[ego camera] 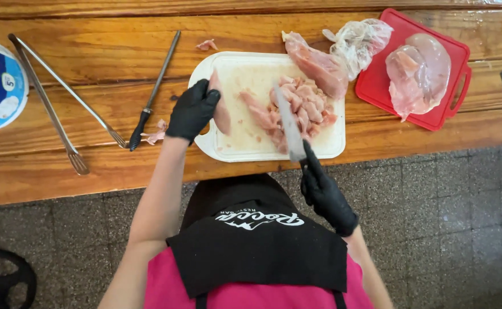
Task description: Dicing raw chicken breasts on a white cutting board using a chef's knife
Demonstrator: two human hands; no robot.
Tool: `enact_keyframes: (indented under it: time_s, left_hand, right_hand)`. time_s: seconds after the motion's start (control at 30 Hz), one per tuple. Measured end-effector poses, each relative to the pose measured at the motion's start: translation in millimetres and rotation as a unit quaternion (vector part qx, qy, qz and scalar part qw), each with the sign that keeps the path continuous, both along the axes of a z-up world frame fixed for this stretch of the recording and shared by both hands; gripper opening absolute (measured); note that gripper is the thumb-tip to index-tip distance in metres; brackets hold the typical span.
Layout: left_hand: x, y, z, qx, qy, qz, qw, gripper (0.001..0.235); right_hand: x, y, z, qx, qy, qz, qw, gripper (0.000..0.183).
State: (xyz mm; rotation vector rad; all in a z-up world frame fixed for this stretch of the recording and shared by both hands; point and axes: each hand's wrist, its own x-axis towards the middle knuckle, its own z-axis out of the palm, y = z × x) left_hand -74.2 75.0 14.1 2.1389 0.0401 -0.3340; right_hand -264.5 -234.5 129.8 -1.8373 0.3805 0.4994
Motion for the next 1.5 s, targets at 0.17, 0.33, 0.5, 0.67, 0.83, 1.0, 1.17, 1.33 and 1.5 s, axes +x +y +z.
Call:
enact_keyframes:
  time_s: [0.17, 0.33, 0.5, 0.67, 0.83, 1.0, 1.17, 1.33, 1.5]
  left_hand:
    - [21.5, -29.2, -6.4, 0.234, -0.196, -0.064, 0.950, 0.060]
    - [10.4, -76.4, -63.3, 0.212, -0.367, -0.321, 0.847, 0.076]
    - [12.3, -77.2, -45.4, 0.306, -0.424, -0.300, 0.798, 0.038]
    - [-9.1, -78.3, -43.3, 0.339, -0.385, -0.205, 0.834, 0.032]
    - [-34.7, -86.2, -52.8, 0.289, -0.310, -0.136, 0.895, 0.036]
    - [-40.5, -84.7, -70.4, 0.316, -0.359, -0.115, 0.871, 0.028]
    - [-41.4, -80.2, -59.2, 0.305, -0.378, -0.125, 0.865, 0.027]
    - [-17.8, -93.5, -78.9, 0.340, -0.361, -0.038, 0.867, 0.031]
    - [15.8, -76.6, -56.5, 0.331, -0.367, 0.087, 0.865, 0.026]
  right_hand:
    - [-8.2, -3.3, -5.8, 0.072, -0.126, -0.057, 0.988, 0.051]
    - [-16.9, -21.2, -19.0, 0.101, -0.150, -0.100, 0.978, 0.050]
    - [-20.2, -23.6, -20.7, 0.068, -0.122, -0.114, 0.984, 0.048]
    - [-13.9, 3.1, -21.1, -0.177, -0.080, -0.001, 0.981, 0.048]
    - [-2.1, 20.9, -41.5, -0.377, -0.067, 0.147, 0.912, 0.051]
    - [1.7, 24.4, -64.8, -0.372, 0.015, 0.232, 0.899, 0.075]
    - [69.0, 68.8, -94.3, -0.347, -0.031, 0.187, 0.919, 0.058]
    - [36.3, 60.8, -66.9, -0.362, -0.078, 0.159, 0.915, 0.054]
    - [-44.5, -3.1, -64.8, -0.366, 0.171, 0.241, 0.882, 0.066]
